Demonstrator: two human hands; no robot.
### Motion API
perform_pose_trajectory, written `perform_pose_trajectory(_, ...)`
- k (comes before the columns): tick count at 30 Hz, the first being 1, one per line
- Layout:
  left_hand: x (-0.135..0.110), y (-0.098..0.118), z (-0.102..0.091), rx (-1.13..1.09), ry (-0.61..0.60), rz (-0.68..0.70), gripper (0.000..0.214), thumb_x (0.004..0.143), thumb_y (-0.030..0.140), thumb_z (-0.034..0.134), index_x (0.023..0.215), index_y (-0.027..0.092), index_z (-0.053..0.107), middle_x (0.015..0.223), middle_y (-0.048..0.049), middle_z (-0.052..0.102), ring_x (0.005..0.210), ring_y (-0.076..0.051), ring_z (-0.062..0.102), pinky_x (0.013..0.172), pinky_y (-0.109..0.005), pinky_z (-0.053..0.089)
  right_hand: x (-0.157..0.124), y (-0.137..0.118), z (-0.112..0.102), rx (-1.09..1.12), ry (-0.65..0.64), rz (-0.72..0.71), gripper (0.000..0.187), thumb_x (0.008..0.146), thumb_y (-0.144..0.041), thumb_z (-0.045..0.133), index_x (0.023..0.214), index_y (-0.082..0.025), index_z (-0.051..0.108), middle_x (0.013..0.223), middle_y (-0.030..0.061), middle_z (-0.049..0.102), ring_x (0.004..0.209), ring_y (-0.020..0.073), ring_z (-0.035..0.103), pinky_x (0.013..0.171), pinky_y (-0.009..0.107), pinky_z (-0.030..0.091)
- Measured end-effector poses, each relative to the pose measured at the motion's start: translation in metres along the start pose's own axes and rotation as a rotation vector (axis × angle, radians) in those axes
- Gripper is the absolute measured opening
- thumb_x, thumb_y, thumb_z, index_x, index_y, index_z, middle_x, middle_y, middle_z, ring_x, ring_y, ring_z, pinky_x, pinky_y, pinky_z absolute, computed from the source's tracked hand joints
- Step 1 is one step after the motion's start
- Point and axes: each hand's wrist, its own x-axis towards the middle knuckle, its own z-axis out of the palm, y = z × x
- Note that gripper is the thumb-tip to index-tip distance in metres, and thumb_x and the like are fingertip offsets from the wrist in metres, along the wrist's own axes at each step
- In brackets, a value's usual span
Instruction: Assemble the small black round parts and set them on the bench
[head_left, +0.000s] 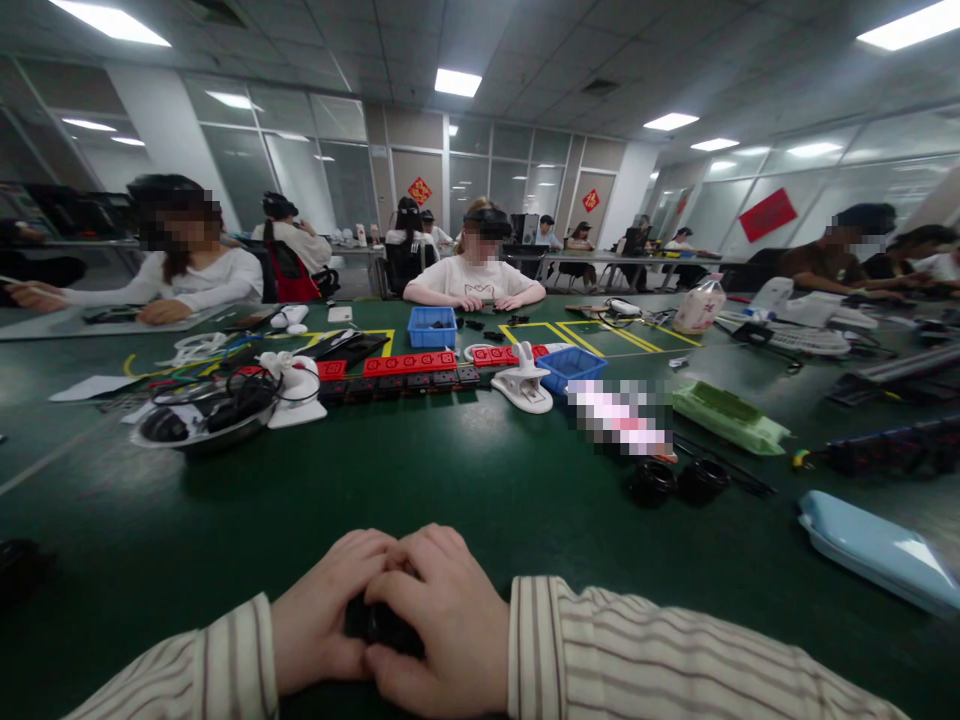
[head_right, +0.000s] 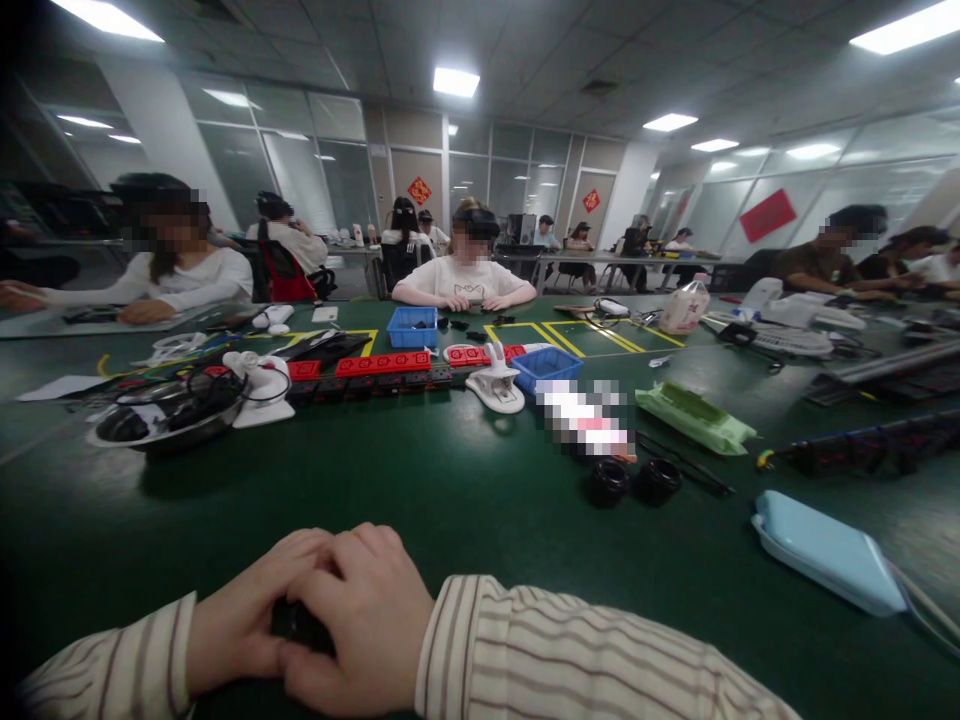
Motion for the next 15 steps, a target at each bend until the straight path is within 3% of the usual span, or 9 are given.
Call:
perform_pose_trajectory(3, 0.0016, 0.0018, 0.0016, 0.049, -0.007, -0.023, 0.036, 0.063, 0.047, 0.067, 0.086, 0.021, 0.058, 0.092, -0.003, 0.055, 0.087, -0.022, 0.049, 0.08, -0.035, 0.041, 0.0013, 0.0036, -0.0007, 0.048, -0.043, -0.124, 0.021, 0.063, -0.026, 0.054, 0.083, -0.019, 0.055, 0.09, 0.0018, 0.056, 0.086, 0.0157, 0.048, 0.078, 0.031, 0.038)
perform_pose_trajectory(6, 0.0015, 0.002, 0.0032, 0.053, 0.005, -0.025, 0.04, 0.059, 0.048, 0.07, 0.088, 0.021, 0.058, 0.095, -0.0025, 0.056, 0.09, -0.022, 0.049, 0.083, -0.035, 0.041, 0.0019, 0.0054, -0.0033, 0.087, -0.104, -0.274, 0.012, 0.064, -0.023, 0.05, 0.075, -0.021, 0.053, 0.088, -0.0021, 0.061, 0.095, 0.0151, 0.049, 0.089, 0.033, 0.034)
perform_pose_trajectory(8, 0.0007, 0.0009, 0.0038, 0.052, 0.027, -0.032, 0.045, 0.059, 0.048, 0.071, 0.093, 0.022, 0.057, 0.099, -0.0028, 0.056, 0.092, -0.023, 0.05, 0.087, -0.038, 0.039, 0.0014, 0.0049, -0.0046, 0.102, -0.092, -0.33, 0.015, 0.066, -0.024, 0.05, 0.08, -0.022, 0.052, 0.092, -0.0033, 0.062, 0.103, 0.0144, 0.048, 0.098, 0.034, 0.028)
perform_pose_trajectory(11, -0.0007, -0.0017, 0.0034, 0.05, 0.046, -0.03, 0.053, 0.058, 0.051, 0.071, 0.101, 0.023, 0.056, 0.102, -0.0037, 0.056, 0.095, -0.025, 0.05, 0.089, -0.04, 0.039, 0.0, 0.0027, -0.0036, 0.12, 0.034, -0.242, 0.032, 0.069, -0.037, 0.052, 0.096, -0.021, 0.051, 0.103, 0.0022, 0.059, 0.103, 0.0166, 0.048, 0.099, 0.036, 0.028)
perform_pose_trajectory(15, -0.0014, -0.0033, 0.0014, 0.02, 0.048, -0.023, 0.058, 0.062, 0.059, 0.066, 0.105, 0.023, 0.056, 0.104, -0.0046, 0.056, 0.095, -0.025, 0.051, 0.086, -0.039, 0.041, -0.0005, 0.0022, 0.0029, 0.083, 0.161, -0.047, 0.055, 0.069, -0.062, 0.052, 0.1, -0.017, 0.051, 0.095, 0.0074, 0.056, 0.088, 0.0192, 0.05, 0.081, 0.035, 0.038)
